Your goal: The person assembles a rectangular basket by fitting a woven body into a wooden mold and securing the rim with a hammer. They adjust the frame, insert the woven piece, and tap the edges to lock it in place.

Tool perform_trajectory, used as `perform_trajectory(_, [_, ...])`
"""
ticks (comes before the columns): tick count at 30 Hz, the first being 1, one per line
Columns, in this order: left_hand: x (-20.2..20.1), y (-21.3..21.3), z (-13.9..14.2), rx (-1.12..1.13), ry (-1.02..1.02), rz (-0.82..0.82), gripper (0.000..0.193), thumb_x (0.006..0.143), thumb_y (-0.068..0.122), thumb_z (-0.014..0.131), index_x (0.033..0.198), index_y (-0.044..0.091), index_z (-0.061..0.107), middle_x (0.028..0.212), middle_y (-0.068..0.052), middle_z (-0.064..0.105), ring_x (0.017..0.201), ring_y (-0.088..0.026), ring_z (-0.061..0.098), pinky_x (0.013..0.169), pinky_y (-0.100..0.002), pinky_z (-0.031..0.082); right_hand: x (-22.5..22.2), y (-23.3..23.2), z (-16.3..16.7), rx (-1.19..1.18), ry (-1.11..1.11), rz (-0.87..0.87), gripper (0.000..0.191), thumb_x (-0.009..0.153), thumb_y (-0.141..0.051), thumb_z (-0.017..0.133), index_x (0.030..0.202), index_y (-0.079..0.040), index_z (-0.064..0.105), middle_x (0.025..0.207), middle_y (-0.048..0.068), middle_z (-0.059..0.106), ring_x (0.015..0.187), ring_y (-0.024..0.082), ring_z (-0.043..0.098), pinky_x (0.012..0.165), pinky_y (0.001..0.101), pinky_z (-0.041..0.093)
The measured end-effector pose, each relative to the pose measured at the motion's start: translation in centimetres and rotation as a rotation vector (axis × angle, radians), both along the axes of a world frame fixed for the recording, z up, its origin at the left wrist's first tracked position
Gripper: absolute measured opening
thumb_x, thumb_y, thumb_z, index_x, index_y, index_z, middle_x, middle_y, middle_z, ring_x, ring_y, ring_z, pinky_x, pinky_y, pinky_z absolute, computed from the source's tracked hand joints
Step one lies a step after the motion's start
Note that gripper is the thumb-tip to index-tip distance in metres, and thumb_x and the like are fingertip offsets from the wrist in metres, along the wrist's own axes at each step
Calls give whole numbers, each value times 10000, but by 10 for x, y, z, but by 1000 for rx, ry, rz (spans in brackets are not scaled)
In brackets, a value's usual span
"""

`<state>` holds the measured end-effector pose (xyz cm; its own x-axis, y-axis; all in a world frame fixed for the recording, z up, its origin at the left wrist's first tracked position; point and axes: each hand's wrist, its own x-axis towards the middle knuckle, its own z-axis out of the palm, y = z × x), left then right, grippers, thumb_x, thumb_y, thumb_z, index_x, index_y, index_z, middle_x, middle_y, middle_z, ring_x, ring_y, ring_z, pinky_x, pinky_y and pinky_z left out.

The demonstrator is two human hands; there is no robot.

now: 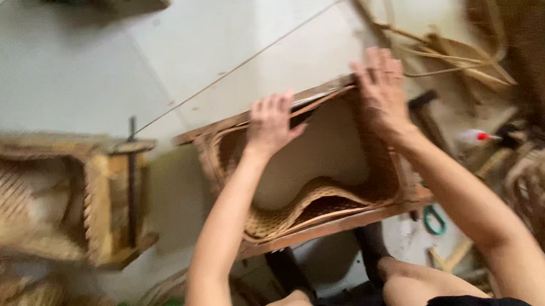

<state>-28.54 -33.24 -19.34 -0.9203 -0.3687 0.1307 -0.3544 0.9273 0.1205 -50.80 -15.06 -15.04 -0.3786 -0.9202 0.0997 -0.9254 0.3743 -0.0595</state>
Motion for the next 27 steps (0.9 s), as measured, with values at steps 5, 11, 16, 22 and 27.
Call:
perform_trajectory(5, [6,-13,-10,2,143,-32,934,797,759,748,1343,52,472,1131,-137,589,946,-272,599,790,-438,498,108,-7,24,-79,-480,470,311,808,-175,774,1109,-175,692,1098,82,701,1059,312,636,965,489,486])
perform_trajectory(11, [14,-11,-5,-68,166,-48,888,754,669,758,1333,57,479,1077,-118,580,888,-257,609,750,-417,531,278,-7,-5,641,-684,963,1159,709,-542,817,1499,157,336,995,277,699,882,397,701,787,480,567])
perform_trajectory(16, [7,-23,-4,11,31,-91,850,775,642,793,1312,57,489,1025,-113,604,812,-238,639,666,-370,545,292,-10,-27,544,-528,1309,885,721,-339,791,1548,-240,491,1035,319,648,697,379,711,503,489,574])
perform_trajectory(22, [8,-23,4,61,92,-94,800,747,582,830,1297,96,510,1010,-100,616,839,-262,668,718,-401,580,265,-35,-5,1147,-704,1048,726,843,-658,716,993,49,784,931,204,778,821,309,740,703,411,592])
perform_trajectory(27, [10,-17,13,70,110,-79,780,733,519,851,1314,120,516,1025,-91,625,888,-263,668,754,-409,580,148,-87,-10,849,-1240,496,466,920,-513,605,1187,-156,740,1185,65,715,1049,240,677,901,415,508])
